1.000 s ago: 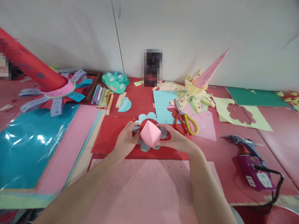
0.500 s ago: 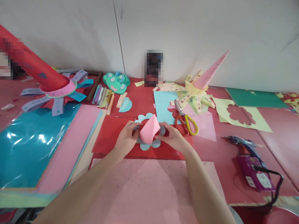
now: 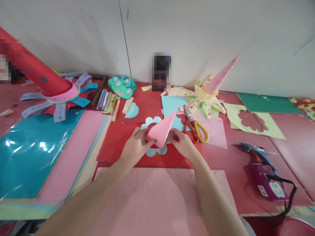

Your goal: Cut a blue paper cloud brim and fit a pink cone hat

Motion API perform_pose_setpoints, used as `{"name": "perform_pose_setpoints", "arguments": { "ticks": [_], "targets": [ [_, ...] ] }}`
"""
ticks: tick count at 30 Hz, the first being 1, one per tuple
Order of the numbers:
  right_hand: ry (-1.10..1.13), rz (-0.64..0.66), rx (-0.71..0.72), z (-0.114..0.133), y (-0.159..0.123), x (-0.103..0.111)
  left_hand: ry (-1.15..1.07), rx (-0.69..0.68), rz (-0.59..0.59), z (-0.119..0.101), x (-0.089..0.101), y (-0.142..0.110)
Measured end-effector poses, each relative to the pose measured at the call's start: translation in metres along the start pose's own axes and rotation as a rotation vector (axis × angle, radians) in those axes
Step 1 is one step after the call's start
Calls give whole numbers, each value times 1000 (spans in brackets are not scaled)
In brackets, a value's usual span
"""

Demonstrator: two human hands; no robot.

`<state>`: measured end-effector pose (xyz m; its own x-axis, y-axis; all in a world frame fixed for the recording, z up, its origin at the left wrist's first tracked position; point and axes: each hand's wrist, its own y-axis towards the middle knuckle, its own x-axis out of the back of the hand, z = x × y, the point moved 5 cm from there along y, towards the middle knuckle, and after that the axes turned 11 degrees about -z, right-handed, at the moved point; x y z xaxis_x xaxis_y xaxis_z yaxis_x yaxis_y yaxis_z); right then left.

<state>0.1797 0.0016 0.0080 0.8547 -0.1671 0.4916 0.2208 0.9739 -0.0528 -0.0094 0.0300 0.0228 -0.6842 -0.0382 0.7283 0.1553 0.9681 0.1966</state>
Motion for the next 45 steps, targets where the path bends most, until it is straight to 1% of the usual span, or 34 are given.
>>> {"name": "perform_pose_setpoints", "arguments": {
  "ticks": [4,9,13,15,19,24,26,29,31,33,37,40,45],
  "targets": [
    [-33,-54,32,-2,2,1,-43,23,-34,4,0,3],
    [-51,-79,39,-4,4,2,-72,83,-91,9,3,5],
    [-62,-126,20,1,3,7,-88,49,-130,9,5,5],
    [-53,-153,23,3,3,9,-110,43,-129,9,5,5],
    [-32,-182,34,7,3,10,-180,71,-101,8,3,5],
    [79,-266,54,9,3,14,-332,94,-88,8,2,5],
    [138,-251,31,7,4,14,-399,129,-75,10,2,6],
    [194,-163,-42,0,5,9,-433,173,-67,12,2,7],
    [150,-105,-47,-2,5,5,-397,156,-84,12,3,7],
    [69,-75,-15,-1,4,3,-343,130,-103,11,5,8],
    [-35,-58,39,3,2,4,-274,141,-131,13,5,9],
    [-88,-65,25,4,1,7,-279,165,-135,16,4,9],
    [-74,-50,15,4,1,8,-332,204,-119,19,2,10]
  ]
}}
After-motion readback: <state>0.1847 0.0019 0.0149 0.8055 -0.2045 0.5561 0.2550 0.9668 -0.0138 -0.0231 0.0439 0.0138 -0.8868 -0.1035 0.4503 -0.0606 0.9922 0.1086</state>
